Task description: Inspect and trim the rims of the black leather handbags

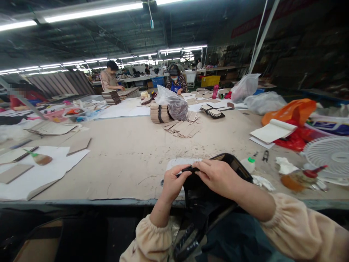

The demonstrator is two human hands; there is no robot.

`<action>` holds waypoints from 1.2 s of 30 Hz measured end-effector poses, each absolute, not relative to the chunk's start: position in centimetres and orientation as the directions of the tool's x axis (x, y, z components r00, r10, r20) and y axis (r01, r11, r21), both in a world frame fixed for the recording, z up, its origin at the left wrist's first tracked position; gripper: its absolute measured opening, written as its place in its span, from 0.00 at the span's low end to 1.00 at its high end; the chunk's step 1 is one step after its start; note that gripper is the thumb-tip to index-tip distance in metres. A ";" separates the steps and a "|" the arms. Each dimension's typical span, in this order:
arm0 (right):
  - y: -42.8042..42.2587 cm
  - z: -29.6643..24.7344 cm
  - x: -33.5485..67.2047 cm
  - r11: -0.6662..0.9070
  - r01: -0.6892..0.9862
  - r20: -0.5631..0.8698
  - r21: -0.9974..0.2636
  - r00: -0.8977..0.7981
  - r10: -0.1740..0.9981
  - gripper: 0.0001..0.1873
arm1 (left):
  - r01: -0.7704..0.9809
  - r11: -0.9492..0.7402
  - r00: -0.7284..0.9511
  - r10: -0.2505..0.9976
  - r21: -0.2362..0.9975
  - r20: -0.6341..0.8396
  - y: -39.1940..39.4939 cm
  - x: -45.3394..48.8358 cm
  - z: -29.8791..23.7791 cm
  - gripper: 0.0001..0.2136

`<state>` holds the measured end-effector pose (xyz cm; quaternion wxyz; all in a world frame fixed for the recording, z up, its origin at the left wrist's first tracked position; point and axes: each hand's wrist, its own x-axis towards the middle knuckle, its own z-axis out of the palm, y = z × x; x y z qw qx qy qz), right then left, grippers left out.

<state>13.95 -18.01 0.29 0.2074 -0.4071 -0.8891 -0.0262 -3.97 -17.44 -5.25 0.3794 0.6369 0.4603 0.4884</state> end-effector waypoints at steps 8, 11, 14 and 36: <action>-18.4 0.9 13.3 0.682 0.718 0.398 -0.140 -0.589 0.703 0.14 | 0.230 -0.293 0.080 0.956 0.928 0.281 -17.7 -3.5 -5.0 0.10; -18.0 0.4 13.1 0.655 0.741 0.366 -0.145 -0.575 0.732 0.09 | 0.245 -0.300 0.069 0.954 0.922 0.292 -17.9 -3.2 -5.0 0.10; -17.7 -0.1 13.2 0.662 0.731 0.357 -0.168 -0.581 0.732 0.07 | 0.251 -0.311 0.080 0.950 0.917 0.301 -18.0 -3.2 -5.1 0.10; -18.3 0.1 13.3 0.674 0.728 0.349 -0.124 -0.604 0.717 0.10 | 0.259 -0.386 0.012 0.918 0.885 0.396 -18.4 -3.2 -7.0 0.12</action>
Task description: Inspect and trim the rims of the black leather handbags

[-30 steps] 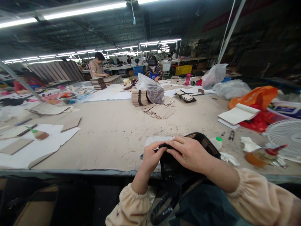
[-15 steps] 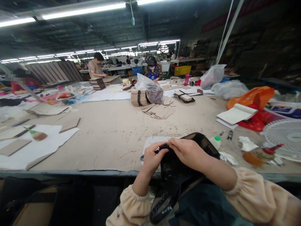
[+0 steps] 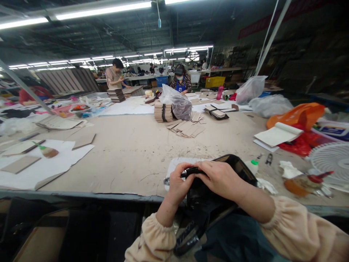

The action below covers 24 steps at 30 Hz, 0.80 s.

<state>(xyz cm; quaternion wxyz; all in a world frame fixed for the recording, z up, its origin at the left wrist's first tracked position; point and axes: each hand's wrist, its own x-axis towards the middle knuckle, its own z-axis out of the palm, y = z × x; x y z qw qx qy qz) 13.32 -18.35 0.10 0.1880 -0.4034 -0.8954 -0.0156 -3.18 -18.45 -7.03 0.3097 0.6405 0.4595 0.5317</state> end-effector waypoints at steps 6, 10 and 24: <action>-18.0 -0.2 13.4 0.684 0.724 0.366 -0.086 -0.616 0.698 0.10 | 0.283 -0.438 0.029 0.893 0.853 0.449 -18.5 -3.1 -7.1 0.14; -17.8 0.0 13.2 0.669 0.736 0.375 -0.105 -0.594 0.712 0.11 | 0.253 -0.493 0.036 0.865 0.833 0.501 -18.6 -3.1 -7.0 0.12; -18.6 0.2 12.9 0.543 0.809 0.251 -0.228 -0.490 0.835 0.11 | 0.386 -0.706 0.071 0.664 0.593 0.744 -18.7 -3.0 -7.1 0.09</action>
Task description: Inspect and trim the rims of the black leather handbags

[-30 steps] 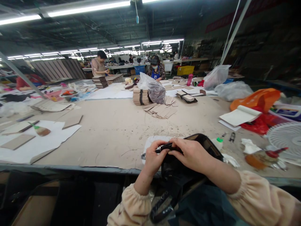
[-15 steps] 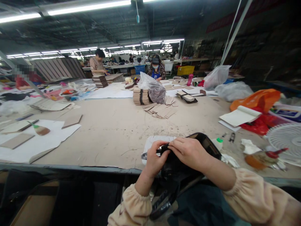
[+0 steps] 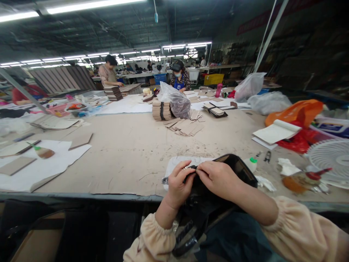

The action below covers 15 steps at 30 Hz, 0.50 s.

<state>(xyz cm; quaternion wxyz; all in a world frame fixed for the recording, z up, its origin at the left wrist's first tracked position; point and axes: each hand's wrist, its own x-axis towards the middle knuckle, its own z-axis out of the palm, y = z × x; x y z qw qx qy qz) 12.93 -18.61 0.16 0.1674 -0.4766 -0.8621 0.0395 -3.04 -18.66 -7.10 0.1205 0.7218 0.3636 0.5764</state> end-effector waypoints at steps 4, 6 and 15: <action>-18.6 0.3 13.0 0.487 0.828 0.195 -0.279 -0.448 0.873 0.12 | 0.423 -0.734 0.115 0.626 0.532 0.772 -18.6 -3.3 -7.2 0.10; -18.5 0.4 13.0 0.466 0.829 0.174 -0.310 -0.432 0.885 0.12 | 0.425 -0.744 0.148 0.620 0.516 0.771 -18.6 -3.4 -7.1 0.10; -18.3 0.3 13.3 0.440 0.809 0.128 -0.391 -0.425 0.896 0.14 | 0.427 -0.772 0.244 0.600 0.471 0.762 -18.2 -4.0 -6.7 0.10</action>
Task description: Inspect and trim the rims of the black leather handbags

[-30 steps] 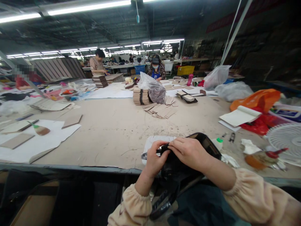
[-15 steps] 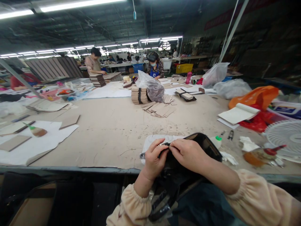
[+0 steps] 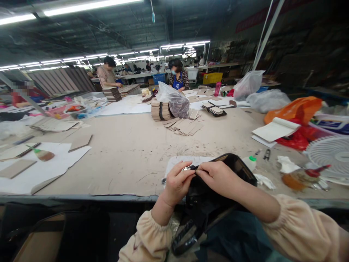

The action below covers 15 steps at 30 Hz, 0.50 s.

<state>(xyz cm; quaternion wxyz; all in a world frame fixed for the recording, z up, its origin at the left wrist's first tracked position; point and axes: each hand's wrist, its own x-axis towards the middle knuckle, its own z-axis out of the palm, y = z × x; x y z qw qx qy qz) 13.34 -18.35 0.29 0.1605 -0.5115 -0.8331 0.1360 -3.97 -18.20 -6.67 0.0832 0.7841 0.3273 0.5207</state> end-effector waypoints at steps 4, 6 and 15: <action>-18.4 0.1 13.6 0.442 0.804 0.123 -0.397 -0.431 0.894 0.14 | 0.408 -0.783 0.262 0.594 0.470 0.761 -18.1 -4.1 -6.8 0.10; -18.7 0.1 13.8 0.451 0.818 0.157 -0.357 -0.423 0.892 0.14 | 0.392 -0.783 0.258 0.597 0.482 0.760 -18.1 -4.2 -6.7 0.09; -19.6 0.1 14.4 0.768 0.640 0.343 -0.021 -0.717 0.606 0.16 | 0.356 -0.768 0.211 0.621 0.532 0.755 -18.0 -4.2 -6.2 0.08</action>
